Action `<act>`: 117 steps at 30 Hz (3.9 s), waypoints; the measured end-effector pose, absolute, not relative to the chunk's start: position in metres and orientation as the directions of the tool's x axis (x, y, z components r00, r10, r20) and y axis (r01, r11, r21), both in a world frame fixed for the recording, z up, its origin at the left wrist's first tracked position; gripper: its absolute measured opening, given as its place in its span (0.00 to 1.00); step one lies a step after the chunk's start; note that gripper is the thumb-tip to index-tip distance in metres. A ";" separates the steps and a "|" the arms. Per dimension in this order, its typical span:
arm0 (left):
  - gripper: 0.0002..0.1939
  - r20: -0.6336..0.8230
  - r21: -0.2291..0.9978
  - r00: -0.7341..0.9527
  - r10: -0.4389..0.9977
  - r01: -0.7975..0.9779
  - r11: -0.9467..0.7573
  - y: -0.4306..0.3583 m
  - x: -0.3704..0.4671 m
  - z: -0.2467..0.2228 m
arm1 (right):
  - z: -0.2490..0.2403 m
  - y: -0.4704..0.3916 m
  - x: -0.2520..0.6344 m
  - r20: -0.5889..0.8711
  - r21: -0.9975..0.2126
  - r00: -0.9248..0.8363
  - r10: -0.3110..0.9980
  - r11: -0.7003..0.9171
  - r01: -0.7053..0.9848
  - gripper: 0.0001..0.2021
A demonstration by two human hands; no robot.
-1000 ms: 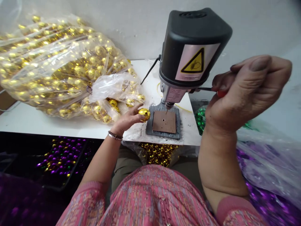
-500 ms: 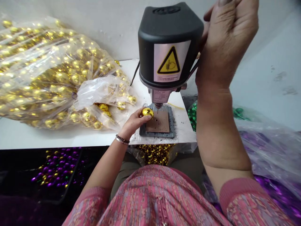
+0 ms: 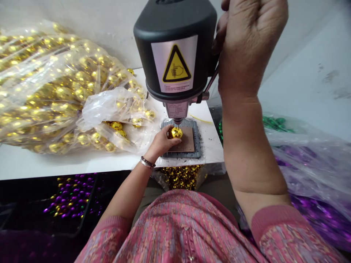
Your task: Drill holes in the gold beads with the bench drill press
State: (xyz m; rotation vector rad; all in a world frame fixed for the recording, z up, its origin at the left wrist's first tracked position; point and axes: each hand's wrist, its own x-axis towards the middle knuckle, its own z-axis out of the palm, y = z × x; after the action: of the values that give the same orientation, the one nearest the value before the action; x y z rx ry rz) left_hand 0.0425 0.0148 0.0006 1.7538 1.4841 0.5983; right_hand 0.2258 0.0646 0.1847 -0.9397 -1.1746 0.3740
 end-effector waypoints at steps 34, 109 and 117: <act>0.36 -0.083 0.786 0.280 0.956 0.608 -0.111 0.007 0.054 -0.005 | 0.109 -0.031 0.214 0.777 -0.579 0.405 0.482 0.799 0.161 0.16; 0.24 0.040 0.633 -0.441 0.896 0.705 0.319 0.096 -0.061 -0.028 | 0.146 -0.008 0.209 0.700 -0.566 0.494 0.516 0.823 -0.057 0.11; 0.27 -0.069 0.516 -0.435 0.898 0.755 0.405 0.105 -0.052 -0.022 | 0.138 -0.001 0.217 0.820 -0.446 0.391 0.418 0.895 -0.020 0.12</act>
State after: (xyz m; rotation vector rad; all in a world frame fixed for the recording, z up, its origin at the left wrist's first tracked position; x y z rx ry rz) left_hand -0.0517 0.1050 -0.0221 1.4298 2.3303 0.5956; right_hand 0.2172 -0.0008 0.1375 -0.3960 -1.1429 0.2876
